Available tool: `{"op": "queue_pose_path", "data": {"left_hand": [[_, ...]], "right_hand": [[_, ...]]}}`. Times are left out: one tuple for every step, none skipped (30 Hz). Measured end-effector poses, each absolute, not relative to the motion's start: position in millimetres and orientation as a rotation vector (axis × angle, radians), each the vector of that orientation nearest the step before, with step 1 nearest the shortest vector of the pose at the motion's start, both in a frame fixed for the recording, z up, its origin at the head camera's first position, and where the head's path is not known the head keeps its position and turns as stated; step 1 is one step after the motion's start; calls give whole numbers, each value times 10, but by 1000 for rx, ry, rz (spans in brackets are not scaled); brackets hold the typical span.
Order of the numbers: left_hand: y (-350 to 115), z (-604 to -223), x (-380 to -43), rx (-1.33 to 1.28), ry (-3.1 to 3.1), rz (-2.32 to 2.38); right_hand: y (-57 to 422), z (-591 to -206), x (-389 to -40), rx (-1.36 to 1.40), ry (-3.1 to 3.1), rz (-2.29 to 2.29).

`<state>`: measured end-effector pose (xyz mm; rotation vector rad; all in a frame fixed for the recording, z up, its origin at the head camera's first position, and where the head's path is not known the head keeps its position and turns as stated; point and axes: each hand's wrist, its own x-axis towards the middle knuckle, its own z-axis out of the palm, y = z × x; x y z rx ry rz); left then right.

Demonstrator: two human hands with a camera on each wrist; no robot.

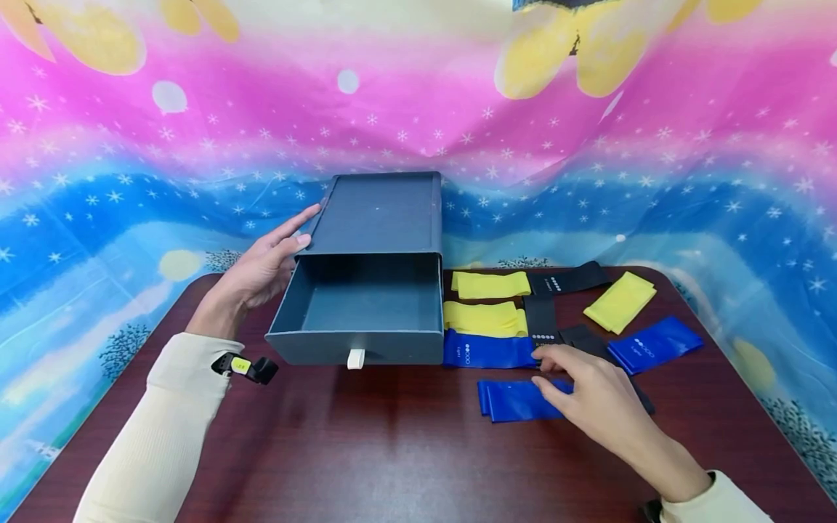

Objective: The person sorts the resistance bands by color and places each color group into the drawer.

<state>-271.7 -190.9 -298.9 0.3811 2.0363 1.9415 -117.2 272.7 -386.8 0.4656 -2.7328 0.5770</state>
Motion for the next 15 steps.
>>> {"op": "queue_pose_path", "data": {"left_hand": [[-1911, -2991, -2719, 380, 2038, 1941], [-1912, -2991, -2720, 380, 2041, 1939], [-1912, -2992, -2720, 379, 2046, 1936], [-1913, -2991, -2720, 379, 2048, 1935], [-1914, -2992, -2721, 376, 2050, 1935], [-1915, -2992, -2720, 375, 2052, 1934], [-1913, -2992, -2718, 376, 2055, 1934], [-1912, -2990, -2717, 377, 2055, 1934], [-1911, -2990, -2717, 380, 2055, 1934], [-1911, -2990, -2715, 383, 2054, 1934], [-1911, -2992, -2716, 384, 2053, 1937], [-1909, -2993, -2716, 383, 2053, 1937], [-1909, -2995, -2716, 384, 2053, 1937], [-1908, -2997, -2717, 383, 2051, 1937], [-1909, -2998, -2717, 379, 2052, 1937]], "right_hand": [[2764, -3891, -1175, 460, -2761, 568], [2801, -3915, -1180, 453, -2791, 564], [2835, -3937, -1186, 449, -2817, 559], [2866, -3956, -1191, 446, -2844, 549], [2896, -3975, -1198, 447, -2864, 539], [2924, -3990, -1205, 449, -2884, 534], [2952, -4004, -1212, 450, -2904, 534], [2981, -4017, -1220, 451, -2923, 529], [3008, -4027, -1226, 453, -2940, 522], [3037, -4036, -1233, 448, -2967, 516], [3066, -4045, -1241, 443, -2994, 516], [3094, -4055, -1250, 442, -3018, 513], [3118, -4064, -1258, 439, -3044, 505], [3138, -4074, -1266, 439, -3069, 493], [3155, -4083, -1274, 441, -3094, 480]]}}
